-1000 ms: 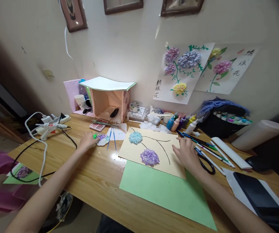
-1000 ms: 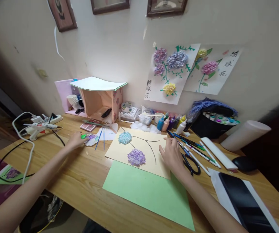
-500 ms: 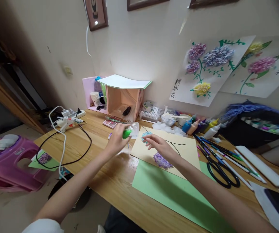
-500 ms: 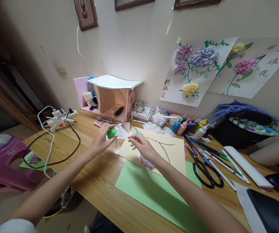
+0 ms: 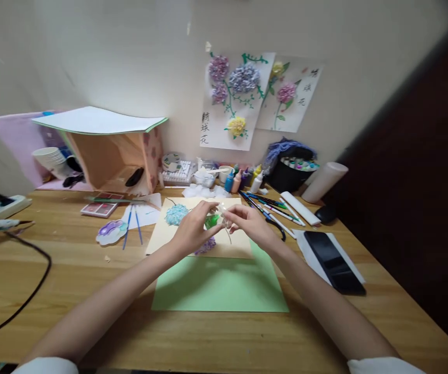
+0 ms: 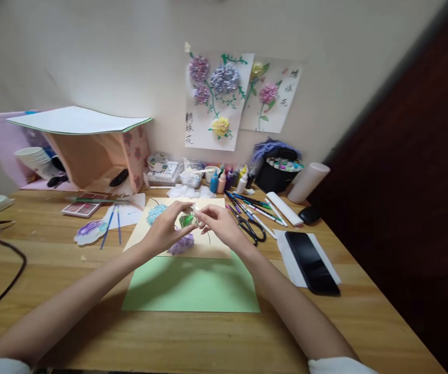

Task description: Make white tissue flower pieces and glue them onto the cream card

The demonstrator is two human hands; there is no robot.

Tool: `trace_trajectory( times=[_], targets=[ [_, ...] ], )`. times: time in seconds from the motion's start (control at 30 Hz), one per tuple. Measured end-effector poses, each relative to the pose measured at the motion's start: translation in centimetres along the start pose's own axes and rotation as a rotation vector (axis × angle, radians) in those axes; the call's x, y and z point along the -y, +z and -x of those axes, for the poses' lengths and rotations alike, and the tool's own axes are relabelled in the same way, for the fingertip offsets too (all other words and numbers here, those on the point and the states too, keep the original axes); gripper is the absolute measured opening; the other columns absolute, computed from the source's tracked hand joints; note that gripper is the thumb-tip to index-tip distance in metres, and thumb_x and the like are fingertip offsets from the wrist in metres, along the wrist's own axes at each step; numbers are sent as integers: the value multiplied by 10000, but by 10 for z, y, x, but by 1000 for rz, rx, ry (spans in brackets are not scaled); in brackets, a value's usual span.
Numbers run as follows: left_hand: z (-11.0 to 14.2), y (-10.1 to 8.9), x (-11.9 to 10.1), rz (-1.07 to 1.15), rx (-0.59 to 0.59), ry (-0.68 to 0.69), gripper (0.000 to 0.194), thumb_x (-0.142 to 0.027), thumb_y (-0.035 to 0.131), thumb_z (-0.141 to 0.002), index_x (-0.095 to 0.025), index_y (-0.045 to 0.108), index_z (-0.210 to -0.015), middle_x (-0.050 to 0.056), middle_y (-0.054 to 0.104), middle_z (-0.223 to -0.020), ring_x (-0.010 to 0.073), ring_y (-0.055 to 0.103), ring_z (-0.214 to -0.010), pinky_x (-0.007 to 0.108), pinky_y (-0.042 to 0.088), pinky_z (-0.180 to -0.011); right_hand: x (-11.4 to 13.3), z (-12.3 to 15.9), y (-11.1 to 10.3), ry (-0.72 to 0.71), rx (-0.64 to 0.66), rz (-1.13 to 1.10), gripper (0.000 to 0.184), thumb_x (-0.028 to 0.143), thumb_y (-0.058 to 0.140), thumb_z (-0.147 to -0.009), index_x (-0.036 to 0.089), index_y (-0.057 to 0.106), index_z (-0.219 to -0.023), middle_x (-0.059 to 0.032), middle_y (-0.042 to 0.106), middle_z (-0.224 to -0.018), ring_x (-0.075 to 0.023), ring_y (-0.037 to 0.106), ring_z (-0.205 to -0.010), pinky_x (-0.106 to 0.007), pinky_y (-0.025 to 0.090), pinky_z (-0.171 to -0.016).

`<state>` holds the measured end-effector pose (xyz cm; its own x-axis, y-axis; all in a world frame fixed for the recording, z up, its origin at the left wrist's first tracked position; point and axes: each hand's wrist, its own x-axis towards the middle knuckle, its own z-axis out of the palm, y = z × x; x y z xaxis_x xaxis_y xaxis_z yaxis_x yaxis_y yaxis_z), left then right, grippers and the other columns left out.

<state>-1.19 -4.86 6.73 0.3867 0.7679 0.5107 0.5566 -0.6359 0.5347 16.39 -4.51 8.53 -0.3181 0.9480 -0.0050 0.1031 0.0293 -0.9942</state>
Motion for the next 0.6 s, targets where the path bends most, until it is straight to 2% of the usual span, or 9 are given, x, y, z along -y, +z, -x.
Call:
trace_trajectory(
  times=[0.1, 0.2, 0.33, 0.47, 0.53, 0.6],
  targets=[
    [-24, 9, -11, 33, -31, 35, 414, -289, 626, -794, -211, 473, -1170, 71, 593, -1058, 191, 575, -939, 318, 463, -801, 11, -2, -23, -63, -67, -26, 368, 534, 584, -735, 167, 561, -760, 22, 521, -646, -85, 510, -552, -218, 473, -526],
    [-40, 13, -19, 80, -54, 59, 399, -278, 647, -780, -213, 494, -1143, 56, 611, -1055, 180, 585, -931, 314, 470, -800, 21, -2, -38, -92, -69, 22, 352, 522, 584, -748, 173, 540, -741, 46, 453, -589, -76, 451, -501, -205, 419, -474],
    [-49, 14, -24, 128, -81, 61, 366, -251, 659, -771, -212, 525, -1110, 45, 629, -1044, 174, 587, -944, 312, 473, -821, 27, 1, -49, -115, -12, 67, 315, 473, 535, -815, 173, 518, -723, 45, 455, -609, -71, 440, -519, -206, 387, -497],
    [-50, 17, -20, 75, -79, 26, 331, -239, 636, -786, -208, 538, -1100, 55, 627, -1043, 190, 583, -957, 332, 473, -821, 27, 1, -54, -75, 26, 122, 243, 406, 595, -787, 167, 561, -757, 22, 528, -668, -80, 486, -553, -215, 403, -521],
    [-50, 19, -18, 55, -53, 34, 405, -264, 652, -775, -213, 513, -1151, 70, 605, -1095, 207, 565, -1006, 348, 467, -845, 25, 0, -55, -43, 6, 145, 228, 389, 615, -767, 164, 584, -766, 9, 560, -674, -93, 511, -564, -221, 409, -514],
    [-49, 22, -16, 51, -12, 74, 574, -322, 696, -734, -218, 449, -1241, 92, 564, -1175, 228, 534, -1072, 366, 454, -880, 24, 0, -54, -34, -22, 163, 218, 377, 613, -764, 161, 589, -752, 3, 571, -673, -99, 522, -574, -221, 409, -511]
  ],
)
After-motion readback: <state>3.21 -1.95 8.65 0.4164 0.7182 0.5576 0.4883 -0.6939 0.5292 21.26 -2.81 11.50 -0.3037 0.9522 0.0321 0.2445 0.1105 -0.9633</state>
